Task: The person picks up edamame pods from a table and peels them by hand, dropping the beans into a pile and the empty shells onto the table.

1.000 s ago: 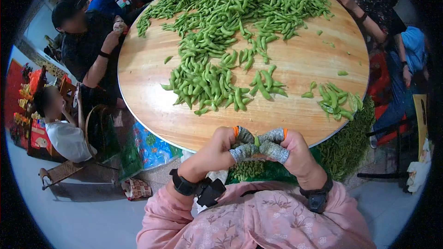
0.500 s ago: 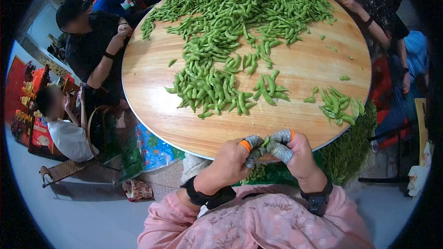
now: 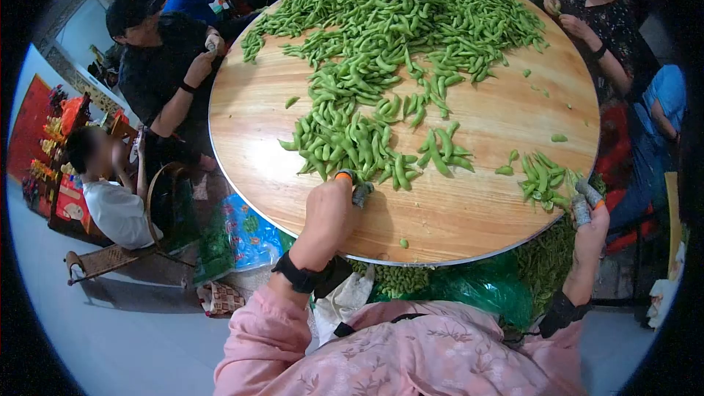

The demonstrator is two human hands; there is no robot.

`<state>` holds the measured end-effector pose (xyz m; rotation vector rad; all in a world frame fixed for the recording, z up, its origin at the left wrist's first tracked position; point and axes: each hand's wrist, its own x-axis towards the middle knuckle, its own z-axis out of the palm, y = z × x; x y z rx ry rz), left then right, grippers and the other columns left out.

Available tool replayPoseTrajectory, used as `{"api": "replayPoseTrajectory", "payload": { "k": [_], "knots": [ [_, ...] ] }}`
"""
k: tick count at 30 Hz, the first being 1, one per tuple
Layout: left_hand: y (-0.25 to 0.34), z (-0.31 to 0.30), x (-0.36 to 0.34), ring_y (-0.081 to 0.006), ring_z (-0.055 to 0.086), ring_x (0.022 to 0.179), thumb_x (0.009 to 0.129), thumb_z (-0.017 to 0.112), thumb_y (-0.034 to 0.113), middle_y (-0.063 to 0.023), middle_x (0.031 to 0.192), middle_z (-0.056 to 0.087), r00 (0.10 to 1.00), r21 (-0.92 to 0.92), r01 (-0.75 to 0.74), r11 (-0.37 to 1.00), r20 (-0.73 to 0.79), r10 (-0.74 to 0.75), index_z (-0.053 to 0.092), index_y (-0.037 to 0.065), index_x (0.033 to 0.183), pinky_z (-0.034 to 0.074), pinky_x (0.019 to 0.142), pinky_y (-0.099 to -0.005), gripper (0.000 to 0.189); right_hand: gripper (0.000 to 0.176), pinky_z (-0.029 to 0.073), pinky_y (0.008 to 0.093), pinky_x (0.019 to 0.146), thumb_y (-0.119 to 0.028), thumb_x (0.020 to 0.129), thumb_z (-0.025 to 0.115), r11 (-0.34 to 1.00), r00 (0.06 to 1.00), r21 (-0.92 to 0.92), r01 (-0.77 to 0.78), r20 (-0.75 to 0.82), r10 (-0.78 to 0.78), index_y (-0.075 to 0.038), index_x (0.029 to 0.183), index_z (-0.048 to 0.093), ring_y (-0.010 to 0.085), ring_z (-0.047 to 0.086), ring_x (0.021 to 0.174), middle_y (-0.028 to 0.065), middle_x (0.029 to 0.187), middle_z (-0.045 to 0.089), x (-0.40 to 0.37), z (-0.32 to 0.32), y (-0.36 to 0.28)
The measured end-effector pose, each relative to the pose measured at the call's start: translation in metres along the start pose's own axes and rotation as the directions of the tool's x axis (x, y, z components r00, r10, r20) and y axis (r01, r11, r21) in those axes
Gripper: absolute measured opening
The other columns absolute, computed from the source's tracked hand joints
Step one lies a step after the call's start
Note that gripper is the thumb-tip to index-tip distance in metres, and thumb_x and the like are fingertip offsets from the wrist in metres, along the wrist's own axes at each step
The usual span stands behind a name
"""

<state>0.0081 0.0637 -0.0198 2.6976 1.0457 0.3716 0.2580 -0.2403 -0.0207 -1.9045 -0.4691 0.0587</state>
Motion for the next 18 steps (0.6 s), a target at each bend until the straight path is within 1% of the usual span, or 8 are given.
{"api": "replayPoseTrajectory", "payload": {
  "k": [4, 6, 10, 12, 13, 14, 17, 18],
  "knots": [
    [0.000, 0.005, 0.009, -0.0361, 0.053, 0.060, 0.069, 0.056, 0.018, -0.0208, 0.060, 0.053, 0.999, 0.079, 0.018, 0.997, 0.043, -0.021, 0.051, 0.000, 0.067, 0.043, 0.052, -0.0412, 0.019, 0.027, 0.036, 0.0164, 0.059, -0.003, 0.078, 0.047, 0.996, 0.999, 0.079, -0.029, -0.018, 0.031, 0.001, 0.105, 0.049, 0.0055, 0.046, 0.069, 0.0016, 0.089, 0.054, -0.002, -0.001, 0.002],
    [0.000, 0.005, 0.008, -0.0353, 0.054, 0.060, 0.068, 0.056, 0.018, -0.0198, 0.060, 0.053, 0.999, 0.098, -0.025, 0.995, 0.039, 0.021, 0.052, 0.001, 0.068, 0.042, 0.051, -0.0411, 0.018, 0.025, 0.035, 0.0153, 0.056, -0.003, 0.079, 0.047, 0.991, 0.999, 0.125, -0.039, -0.018, 0.042, 0.001, 0.104, 0.049, 0.0042, 0.044, 0.066, 0.0014, 0.089, 0.053, -0.003, 0.000, -0.005],
    [0.007, -0.001, -0.014, -0.0341, 0.055, 0.062, 0.066, 0.057, 0.014, -0.0188, 0.063, 0.055, 0.999, 0.026, 0.000, 1.000, 0.036, 0.000, 0.055, 0.002, 0.073, 0.044, 0.053, -0.0390, 0.014, 0.025, 0.038, 0.0176, 0.062, -0.003, 0.079, 0.047, 0.993, 0.999, 0.120, 0.016, 0.025, -0.019, 0.001, 0.103, 0.049, 0.0067, 0.048, 0.072, 0.0029, 0.090, 0.054, 0.000, 0.006, 0.004],
    [0.020, -0.004, -0.033, -0.0325, 0.056, 0.064, 0.064, 0.058, 0.009, -0.0180, 0.066, 0.055, 0.996, -0.203, -0.077, 0.976, -0.063, 0.065, 0.057, 0.003, 0.079, 0.045, 0.056, -0.0364, 0.016, 0.024, 0.040, 0.0216, 0.071, -0.001, 0.078, 0.048, 0.992, 1.000, 0.121, 0.015, -0.005, -0.014, 0.002, 0.102, 0.050, 0.0102, 0.050, 0.079, 0.0051, 0.092, 0.054, 0.000, 0.016, 0.003],
    [0.026, -0.005, -0.039, -0.0323, 0.056, 0.067, 0.062, 0.058, 0.006, -0.0183, 0.070, 0.056, 0.997, -0.233, -0.072, 0.970, 0.016, 0.078, 0.057, 0.002, 0.082, 0.045, 0.059, -0.0350, 0.020, 0.024, 0.040, 0.0216, 0.071, -0.001, 0.078, 0.048, 0.992, 1.000, 0.123, 0.014, -0.001, -0.013, 0.002, 0.102, 0.050, 0.0102, 0.050, 0.079, 0.0051, 0.092, 0.054, -0.001, 0.023, 0.001],
    [0.028, 0.005, -0.043, -0.0331, 0.055, 0.066, 0.061, 0.060, 0.008, -0.0170, 0.073, 0.055, 0.984, -0.281, -0.173, 0.944, -0.098, 0.151, 0.058, 0.003, 0.081, 0.045, 0.057, -0.0353, 0.022, 0.024, 0.039, 0.0231, 0.074, -0.001, 0.077, 0.048, 0.993, 0.999, 0.114, 0.022, 0.046, -0.028, 0.003, 0.101, 0.050, 0.0115, 0.050, 0.082, 0.0059, 0.092, 0.055, -0.001, 0.030, -0.003],
    [0.042, 0.007, -0.053, -0.0319, 0.054, 0.065, 0.060, 0.060, 0.009, -0.0142, 0.075, 0.054, 0.974, -0.220, -0.224, 0.949, -0.025, 0.224, 0.058, 0.005, 0.083, 0.045, 0.056, -0.0345, 0.023, 0.023, 0.039, 0.0247, 0.077, -0.001, 0.076, 0.050, 0.992, 0.990, 0.109, 0.065, 0.119, -0.078, 0.004, 0.099, 0.051, 0.0128, 0.050, 0.084, 0.0068, 0.093, 0.055, -0.002, 0.052, -0.015],
    [0.045, 0.006, -0.059, -0.0309, 0.053, 0.064, 0.060, 0.060, 0.010, -0.0132, 0.075, 0.053, 0.946, -0.267, -0.302, 0.915, 0.031, 0.322, 0.058, 0.006, 0.083, 0.045, 0.055, -0.0344, 0.023, 0.023, 0.039, 0.0248, 0.077, -0.001, 0.076, 0.051, 0.989, 0.983, 0.114, 0.096, 0.145, -0.113, 0.004, 0.098, 0.051, 0.0128, 0.050, 0.084, 0.0069, 0.092, 0.055, -0.002, 0.058, -0.020]
  ]
}}
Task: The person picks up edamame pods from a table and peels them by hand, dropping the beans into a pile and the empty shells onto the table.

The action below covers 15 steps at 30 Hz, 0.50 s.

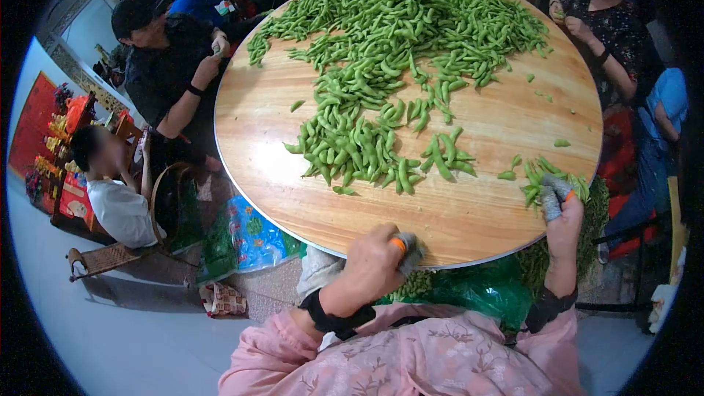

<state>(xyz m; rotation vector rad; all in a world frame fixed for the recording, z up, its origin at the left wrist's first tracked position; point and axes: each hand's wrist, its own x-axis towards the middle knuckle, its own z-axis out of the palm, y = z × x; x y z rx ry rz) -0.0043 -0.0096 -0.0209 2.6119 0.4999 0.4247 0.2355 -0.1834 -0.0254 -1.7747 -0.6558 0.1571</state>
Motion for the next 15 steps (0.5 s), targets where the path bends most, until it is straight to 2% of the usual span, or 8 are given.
{"api": "replayPoseTrajectory", "payload": {
  "k": [1, 2, 4, 6, 9, 10, 12, 15],
  "knots": [
    [0.004, -0.001, -0.002, -0.0298, 0.053, 0.063, 0.060, 0.060, 0.010, -0.0123, 0.074, 0.052, 0.993, -0.050, -0.081, 0.995, 0.078, 0.085, 0.058, 0.007, 0.084, 0.044, 0.053, -0.0343, 0.024, 0.023, 0.039, 0.0239, 0.076, -0.001, 0.076, 0.052, 0.996, 0.996, 0.001, -0.085, -0.004, 0.085, 0.004, 0.098, 0.051, 0.0123, 0.050, 0.084, 0.0068, 0.091, 0.055, 0.001, 0.004, -0.003],
    [0.006, -0.004, -0.003, -0.0298, 0.053, 0.063, 0.060, 0.060, 0.010, -0.0123, 0.074, 0.052, 0.993, -0.045, -0.083, 0.996, 0.076, 0.086, 0.058, 0.007, 0.084, 0.044, 0.053, -0.0343, 0.024, 0.023, 0.039, 0.0239, 0.076, -0.001, 0.076, 0.052, 0.997, 0.997, 0.006, -0.082, -0.005, 0.082, 0.004, 0.098, 0.051, 0.0123, 0.050, 0.084, 0.0068, 0.091, 0.055, 0.002, 0.007, -0.003],
    [0.007, -0.009, -0.003, -0.0287, 0.052, 0.062, 0.061, 0.060, 0.011, -0.0120, 0.071, 0.051, 0.955, -0.168, -0.266, 0.949, 0.084, 0.283, 0.058, 0.007, 0.084, 0.043, 0.052, -0.0340, 0.023, 0.022, 0.041, 0.0232, 0.073, -0.001, 0.075, 0.052, 0.997, 0.999, 0.067, -0.028, 0.027, 0.026, 0.003, 0.097, 0.052, 0.0115, 0.051, 0.080, 0.0063, 0.089, 0.056, 0.001, 0.012, 0.000],
    [0.002, -0.017, 0.007, -0.0297, 0.052, 0.062, 0.064, 0.059, 0.011, -0.0129, 0.071, 0.050, 0.958, -0.186, -0.267, 0.945, 0.058, 0.282, 0.057, 0.005, 0.084, 0.043, 0.052, -0.0347, 0.021, 0.022, 0.041, 0.0230, 0.071, -0.001, 0.075, 0.052, 0.994, 0.998, 0.094, -0.058, 0.040, 0.054, 0.003, 0.096, 0.053, 0.0112, 0.051, 0.077, 0.0061, 0.087, 0.056, -0.003, 0.017, -0.005],
    [-0.013, -0.030, 0.040, -0.0325, 0.052, 0.064, 0.068, 0.057, 0.008, -0.0160, 0.072, 0.050, 0.996, -0.038, -0.049, 0.998, -0.073, 0.047, 0.056, 0.001, 0.083, 0.043, 0.057, -0.0373, 0.017, 0.020, 0.042, 0.0231, 0.069, -0.001, 0.075, 0.053, 0.993, 0.997, 0.102, -0.052, 0.056, 0.047, 0.003, 0.094, 0.054, 0.0111, 0.052, 0.074, 0.0060, 0.084, 0.056, -0.009, 0.022, -0.007],
    [-0.024, -0.028, 0.052, -0.0325, 0.052, 0.064, 0.068, 0.057, 0.008, -0.0160, 0.072, 0.050, 0.993, -0.016, -0.068, 0.998, -0.094, 0.066, 0.056, 0.001, 0.083, 0.043, 0.057, -0.0373, 0.017, 0.019, 0.042, 0.0234, 0.068, -0.001, 0.075, 0.053, 0.997, 0.997, 0.070, -0.039, 0.062, 0.034, 0.004, 0.093, 0.054, 0.0113, 0.052, 0.073, 0.0060, 0.082, 0.057, -0.011, 0.023, -0.008],
    [-0.046, -0.023, 0.074, -0.0332, 0.052, 0.065, 0.064, 0.057, 0.005, -0.0165, 0.071, 0.050, 0.998, 0.124, -0.005, 0.992, -0.068, 0.013, 0.055, 0.001, 0.079, 0.043, 0.057, -0.0376, 0.015, 0.019, 0.042, 0.0235, 0.068, -0.001, 0.074, 0.052, 0.996, 0.997, 0.079, -0.037, 0.068, 0.032, 0.004, 0.093, 0.054, 0.0115, 0.052, 0.073, 0.0061, 0.082, 0.056, -0.015, 0.025, -0.015],
    [-0.057, -0.021, 0.088, -0.0340, 0.052, 0.065, 0.062, 0.053, 0.003, -0.0178, 0.071, 0.050, 0.998, 0.207, -0.052, 0.977, -0.031, 0.060, 0.051, -0.001, 0.070, 0.043, 0.057, -0.0385, 0.009, 0.018, 0.043, 0.0238, 0.068, 0.000, 0.074, 0.052, 0.996, 0.996, 0.068, -0.053, 0.074, 0.048, 0.004, 0.092, 0.054, 0.0120, 0.052, 0.073, 0.0065, 0.081, 0.056, -0.021, 0.027, -0.023]
  ]
}}
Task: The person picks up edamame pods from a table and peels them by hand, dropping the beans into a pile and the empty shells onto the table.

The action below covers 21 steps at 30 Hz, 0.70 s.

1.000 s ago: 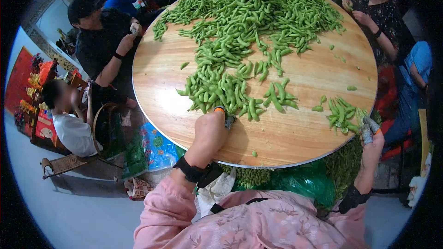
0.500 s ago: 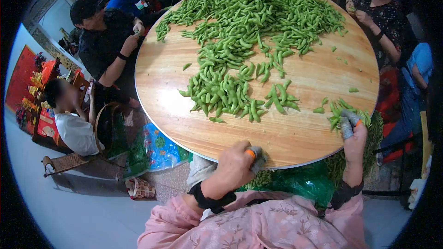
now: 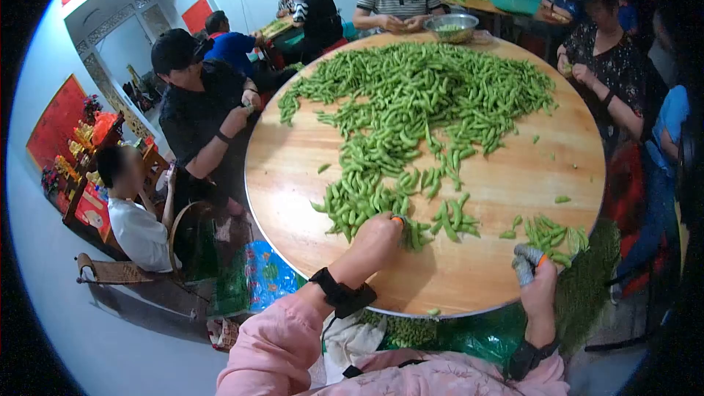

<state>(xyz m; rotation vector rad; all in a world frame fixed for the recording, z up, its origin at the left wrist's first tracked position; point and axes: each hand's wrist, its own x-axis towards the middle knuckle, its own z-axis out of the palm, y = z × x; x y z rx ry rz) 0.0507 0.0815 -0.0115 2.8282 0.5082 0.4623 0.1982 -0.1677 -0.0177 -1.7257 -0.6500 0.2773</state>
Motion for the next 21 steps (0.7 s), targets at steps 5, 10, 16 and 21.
{"api": "replayPoseTrajectory", "payload": {
  "k": [5, 10, 16, 21],
  "knots": [
    [0.005, -0.004, 0.001, -0.0347, 0.052, 0.064, 0.064, 0.048, 0.002, -0.0191, 0.068, 0.050, 0.999, -0.019, 0.007, 1.000, 0.045, -0.006, 0.049, -0.002, 0.066, 0.043, 0.056, -0.0396, 0.005, 0.019, 0.043, 0.0247, 0.068, 0.000, 0.073, 0.053, 1.000, 1.000, 0.005, -0.014, -0.009, 0.014, 0.005, 0.091, 0.054, 0.0127, 0.053, 0.074, 0.0084, 0.084, 0.057, -0.003, -0.001, 0.005],
    [0.003, -0.007, -0.003, -0.0349, 0.051, 0.065, 0.065, 0.047, 0.001, -0.0186, 0.068, 0.049, 0.997, 0.037, -0.047, 0.998, 0.059, 0.045, 0.048, -0.001, 0.066, 0.042, 0.055, -0.0401, 0.003, 0.019, 0.043, 0.0242, 0.068, -0.001, 0.073, 0.054, 1.000, 1.000, -0.003, -0.017, -0.007, 0.017, 0.004, 0.092, 0.055, 0.0127, 0.054, 0.074, 0.0086, 0.084, 0.057, -0.003, -0.001, 0.004],
    [-0.005, 0.007, -0.007, -0.0346, 0.051, 0.062, 0.063, 0.051, 0.005, -0.0175, 0.066, 0.050, 0.998, 0.027, -0.001, 1.000, 0.065, 0.000, 0.048, -0.001, 0.066, 0.042, 0.053, -0.0401, 0.007, 0.019, 0.043, 0.0241, 0.069, -0.001, 0.073, 0.053, 0.998, 0.999, 0.041, -0.051, -0.004, 0.051, 0.004, 0.092, 0.055, 0.0124, 0.053, 0.074, 0.0077, 0.083, 0.057, -0.003, 0.002, 0.018],
    [0.003, -0.027, -0.029, -0.0307, 0.053, 0.059, 0.063, 0.058, 0.006, -0.0186, 0.066, 0.054, 0.973, -0.276, 0.213, 0.937, 0.148, -0.178, 0.053, -0.002, 0.070, 0.042, 0.052, -0.0327, 0.012, 0.020, 0.043, 0.0239, 0.069, 0.000, 0.073, 0.053, 0.998, 0.999, 0.070, 0.007, -0.047, -0.004, 0.004, 0.093, 0.054, 0.0121, 0.052, 0.074, 0.0067, 0.083, 0.056, -0.004, 0.002, 0.024]
  ]
}}
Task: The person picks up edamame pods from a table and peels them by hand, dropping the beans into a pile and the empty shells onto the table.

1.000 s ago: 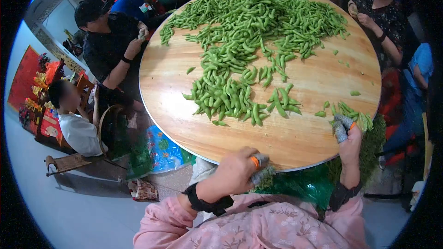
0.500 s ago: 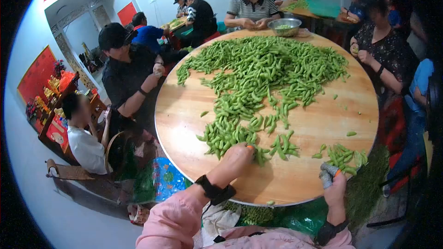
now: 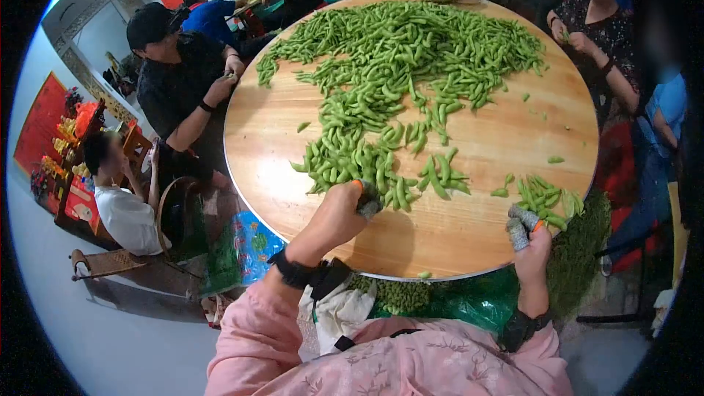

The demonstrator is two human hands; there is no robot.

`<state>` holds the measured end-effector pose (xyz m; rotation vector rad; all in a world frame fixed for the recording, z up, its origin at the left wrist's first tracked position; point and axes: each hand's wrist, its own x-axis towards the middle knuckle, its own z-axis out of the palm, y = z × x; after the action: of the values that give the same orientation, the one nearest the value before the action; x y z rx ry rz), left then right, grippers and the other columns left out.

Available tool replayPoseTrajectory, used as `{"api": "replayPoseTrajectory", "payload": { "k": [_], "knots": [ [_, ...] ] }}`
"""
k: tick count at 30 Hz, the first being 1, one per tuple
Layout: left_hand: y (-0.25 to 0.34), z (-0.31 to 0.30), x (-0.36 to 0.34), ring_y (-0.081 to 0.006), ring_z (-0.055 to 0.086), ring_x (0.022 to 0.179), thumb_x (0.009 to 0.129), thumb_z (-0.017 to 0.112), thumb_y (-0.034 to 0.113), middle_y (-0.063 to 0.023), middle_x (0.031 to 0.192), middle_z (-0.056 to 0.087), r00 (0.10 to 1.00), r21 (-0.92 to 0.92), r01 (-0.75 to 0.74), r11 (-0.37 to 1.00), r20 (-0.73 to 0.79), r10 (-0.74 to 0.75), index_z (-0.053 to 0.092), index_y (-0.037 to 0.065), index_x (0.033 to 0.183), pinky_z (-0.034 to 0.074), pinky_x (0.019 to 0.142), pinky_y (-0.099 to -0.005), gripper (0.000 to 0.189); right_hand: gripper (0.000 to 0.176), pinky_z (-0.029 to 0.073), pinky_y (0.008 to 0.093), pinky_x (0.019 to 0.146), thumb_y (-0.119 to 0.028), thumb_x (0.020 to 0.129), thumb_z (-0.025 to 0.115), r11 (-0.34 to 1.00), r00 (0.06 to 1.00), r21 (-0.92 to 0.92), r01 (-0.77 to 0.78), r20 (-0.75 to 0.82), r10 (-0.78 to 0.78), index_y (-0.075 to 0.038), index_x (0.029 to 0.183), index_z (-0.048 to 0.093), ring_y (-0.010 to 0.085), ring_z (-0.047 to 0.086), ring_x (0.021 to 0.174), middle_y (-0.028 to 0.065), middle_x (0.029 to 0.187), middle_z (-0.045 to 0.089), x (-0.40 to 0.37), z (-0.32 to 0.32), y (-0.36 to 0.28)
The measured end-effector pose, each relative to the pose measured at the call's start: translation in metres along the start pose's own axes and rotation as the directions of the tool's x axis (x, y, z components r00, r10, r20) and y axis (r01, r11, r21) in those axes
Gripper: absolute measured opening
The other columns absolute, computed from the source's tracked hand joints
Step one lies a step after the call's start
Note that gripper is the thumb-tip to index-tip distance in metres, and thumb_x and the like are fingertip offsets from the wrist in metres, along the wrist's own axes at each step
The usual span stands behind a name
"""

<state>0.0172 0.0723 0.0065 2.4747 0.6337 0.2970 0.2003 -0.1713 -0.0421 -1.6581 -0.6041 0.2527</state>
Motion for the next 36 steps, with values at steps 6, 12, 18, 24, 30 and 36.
{"api": "replayPoseTrajectory", "payload": {
  "k": [6, 12, 18, 24, 30, 36],
  "knots": [
    [-0.006, 0.001, -0.011, -0.0257, 0.053, 0.057, 0.068, 0.056, 0.004, -0.0200, 0.067, 0.055, 0.998, -0.146, 0.049, 0.988, -0.028, -0.054, 0.056, -0.001, 0.077, 0.041, 0.052, -0.0285, 0.010, 0.020, 0.043, 0.0242, 0.070, 0.000, 0.073, 0.054, 0.998, 0.999, -0.039, 0.049, 0.023, -0.048, 0.005, 0.093, 0.054, 0.0126, 0.052, 0.076, 0.0071, 0.087, 0.056, 0.001, 0.003, -0.001],
    [-0.011, 0.019, 0.011, -0.0325, 0.052, 0.061, 0.066, 0.055, 0.006, -0.0196, 0.069, 0.053, 0.997, 0.189, -0.063, 0.980, -0.025, 0.069, 0.053, -0.001, 0.072, 0.042, 0.055, -0.0327, 0.010, 0.021, 0.042, 0.0240, 0.072, 0.001, 0.074, 0.053, 0.999, 0.999, 0.020, 0.041, 0.014, -0.042, 0.005, 0.094, 0.053, 0.0124, 0.051, 0.080, 0.0077, 0.090, 0.055, -0.001, 0.001, 0.002],
    [-0.008, 0.026, -0.015, -0.0343, 0.051, 0.065, 0.060, 0.055, 0.005, -0.0160, 0.071, 0.050, 0.990, 0.321, -0.095, 0.942, -0.069, 0.123, 0.052, 0.000, 0.071, 0.043, 0.056, -0.0378, 0.012, 0.021, 0.042, 0.0236, 0.073, 0.001, 0.074, 0.053, 0.999, 0.999, 0.031, 0.040, 0.028, -0.041, 0.005, 0.095, 0.053, 0.0124, 0.051, 0.081, 0.0079, 0.091, 0.055, -0.002, 0.003, 0.004],
    [0.008, 0.043, -0.049, -0.0317, 0.052, 0.066, 0.057, 0.057, 0.002, -0.0134, 0.075, 0.051, 0.975, 0.229, -0.041, 0.972, -0.202, 0.089, 0.057, 0.006, 0.082, 0.044, 0.056, -0.0362, 0.026, 0.022, 0.042, 0.0238, 0.073, 0.001, 0.073, 0.053, 0.997, 0.997, 0.000, 0.073, 0.009, -0.073, 0.004, 0.095, 0.053, 0.0125, 0.051, 0.080, 0.0079, 0.091, 0.056, -0.002, 0.006, 0.002],
    [0.018, 0.060, -0.072, -0.0284, 0.053, 0.065, 0.057, 0.062, 0.005, -0.0110, 0.074, 0.051, 0.955, 0.173, -0.135, 0.976, -0.238, 0.175, 0.057, 0.006, 0.079, 0.044, 0.055, -0.0337, 0.023, 0.023, 0.042, 0.0240, 0.073, 0.001, 0.073, 0.054, 0.995, 0.996, -0.048, 0.082, 0.025, -0.081, 0.005, 0.096, 0.053, 0.0126, 0.051, 0.081, 0.0077, 0.090, 0.056, -0.002, 0.004, 0.006],
    [0.017, 0.061, -0.073, -0.0271, 0.054, 0.068, 0.058, 0.062, 0.001, -0.0114, 0.079, 0.053, 0.942, 0.081, -0.140, 0.987, -0.295, 0.158, 0.058, 0.005, 0.082, 0.045, 0.058, -0.0315, 0.025, 0.022, 0.042, 0.0237, 0.073, -0.001, 0.074, 0.054, 0.998, 0.999, -0.058, 0.036, 0.042, -0.034, 0.004, 0.096, 0.053, 0.0121, 0.052, 0.079, 0.0073, 0.089, 0.057, -0.005, 0.006, -0.005]
  ]
}}
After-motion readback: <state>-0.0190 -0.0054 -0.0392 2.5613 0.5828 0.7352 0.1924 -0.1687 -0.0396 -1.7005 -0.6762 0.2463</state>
